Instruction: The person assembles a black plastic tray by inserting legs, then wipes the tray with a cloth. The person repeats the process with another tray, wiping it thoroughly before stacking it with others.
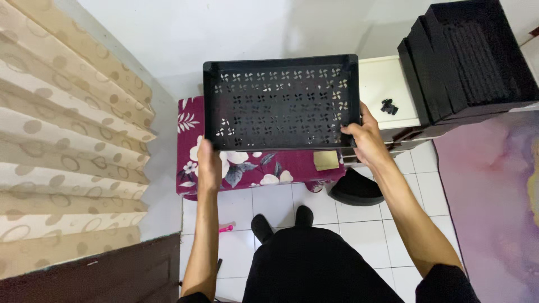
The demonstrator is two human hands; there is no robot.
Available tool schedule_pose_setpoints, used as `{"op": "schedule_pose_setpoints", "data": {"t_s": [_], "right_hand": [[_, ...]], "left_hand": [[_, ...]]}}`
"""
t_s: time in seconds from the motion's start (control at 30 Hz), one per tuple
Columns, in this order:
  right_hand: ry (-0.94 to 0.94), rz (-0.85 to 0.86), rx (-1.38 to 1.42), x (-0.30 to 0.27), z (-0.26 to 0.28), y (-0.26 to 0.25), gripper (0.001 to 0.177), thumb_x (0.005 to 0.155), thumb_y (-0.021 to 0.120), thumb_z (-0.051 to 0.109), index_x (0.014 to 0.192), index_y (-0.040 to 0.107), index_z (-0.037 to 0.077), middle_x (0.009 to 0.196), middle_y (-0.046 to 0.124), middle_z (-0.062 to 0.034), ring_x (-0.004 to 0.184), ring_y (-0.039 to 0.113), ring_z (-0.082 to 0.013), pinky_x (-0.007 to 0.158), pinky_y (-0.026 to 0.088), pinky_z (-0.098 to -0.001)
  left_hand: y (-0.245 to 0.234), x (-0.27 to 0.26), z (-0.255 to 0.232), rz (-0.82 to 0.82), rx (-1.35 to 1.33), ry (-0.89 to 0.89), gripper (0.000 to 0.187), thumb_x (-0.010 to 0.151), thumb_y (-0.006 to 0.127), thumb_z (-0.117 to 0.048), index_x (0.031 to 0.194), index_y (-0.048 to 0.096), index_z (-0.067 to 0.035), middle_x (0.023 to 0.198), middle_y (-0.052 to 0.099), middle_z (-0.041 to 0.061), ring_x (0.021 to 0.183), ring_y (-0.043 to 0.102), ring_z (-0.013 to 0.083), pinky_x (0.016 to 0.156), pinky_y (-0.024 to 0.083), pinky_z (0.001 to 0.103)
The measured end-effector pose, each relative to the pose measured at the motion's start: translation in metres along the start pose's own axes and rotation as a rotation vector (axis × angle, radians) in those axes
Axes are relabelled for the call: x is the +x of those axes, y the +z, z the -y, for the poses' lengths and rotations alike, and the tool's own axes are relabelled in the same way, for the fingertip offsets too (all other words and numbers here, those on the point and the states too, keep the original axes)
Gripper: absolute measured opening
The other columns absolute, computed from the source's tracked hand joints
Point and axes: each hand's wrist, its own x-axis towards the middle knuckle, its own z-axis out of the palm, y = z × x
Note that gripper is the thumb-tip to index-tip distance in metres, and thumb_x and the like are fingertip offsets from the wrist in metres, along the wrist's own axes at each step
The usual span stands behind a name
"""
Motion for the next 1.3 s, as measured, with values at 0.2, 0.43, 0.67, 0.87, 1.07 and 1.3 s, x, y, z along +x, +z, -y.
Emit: {"op": "schedule_pose_setpoints", "data": {"t_s": [0.2,0.43,0.67,0.87,1.07,1.3], "right_hand": [[0.023,0.041,-0.066,0.007,0.007,-0.013,0.081,0.079,0.052,-0.008,0.158,0.031,-0.002,0.121,0.064,-0.0122,0.105,0.064,-0.0166,0.095,0.054,-0.0301],[0.082,0.067,0.079,0.0,0.009,-0.018,0.079,0.079,0.051,-0.007,0.156,0.038,-0.001,0.121,0.062,-0.0119,0.105,0.064,-0.0193,0.093,0.057,-0.0344],[0.084,-0.044,0.304,-0.016,-0.001,-0.009,0.076,0.075,0.048,-0.006,0.15,0.037,0.001,0.122,0.062,-0.0126,0.107,0.066,-0.024,0.092,0.061,-0.04],[0.007,-0.057,0.384,-0.057,-0.028,0.022,0.085,0.075,0.049,-0.005,0.156,0.028,0.01,0.134,0.054,-0.0134,0.12,0.059,-0.0244,0.102,0.055,-0.0403],[-0.046,-0.048,0.224,-0.123,-0.044,0.041,0.09,0.076,0.051,-0.004,0.161,0.023,0.01,0.141,0.05,-0.0141,0.125,0.056,-0.0246,0.105,0.051,-0.0385],[-0.028,0.001,-0.011,-0.182,-0.05,0.022,0.094,0.093,0.07,0.019,0.163,0.008,0.015,0.142,0.048,-0.0141,0.13,0.052,-0.024,0.103,0.047,-0.0403]], "left_hand": [[0.034,-0.017,-0.018,-0.214,0.036,-0.211,0.065,0.094,0.059,-0.036,0.148,0.045,-0.002,0.128,0.06,0.013,0.117,0.059,0.0222,0.104,0.045,0.04],[0.043,-0.037,-0.014,-0.31,0.042,-0.132,0.059,0.096,0.068,-0.028,0.143,0.05,0.001,0.115,0.061,0.007,0.1,0.057,0.0145,0.088,0.048,0.033],[0.075,-0.042,-0.009,-0.485,0.233,0.004,0.092,0.098,0.07,-0.044,0.163,0.018,-0.005,0.152,0.027,0.015,0.133,0.041,0.0273,0.102,0.047,0.041],[0.158,-0.082,0.011,-0.157,-0.212,-0.244,0.108,0.088,0.07,-0.044,0.161,-0.003,-0.011,0.15,0.042,0.027,0.132,0.055,0.0404,0.103,0.054,0.054],[0.184,-0.12,0.015,-0.193,-0.36,-0.094,0.088,0.09,0.067,-0.004,0.159,0.013,-0.01,0.138,0.048,0.017,0.122,0.055,0.0253,0.098,0.051,0.044],[0.154,-0.161,0.024,-0.218,-0.468,-0.094,0.078,0.081,0.053,0.01,0.152,0.025,-0.009,0.126,0.05,0.015,0.107,0.058,0.0234,0.092,0.054,0.041]]}}
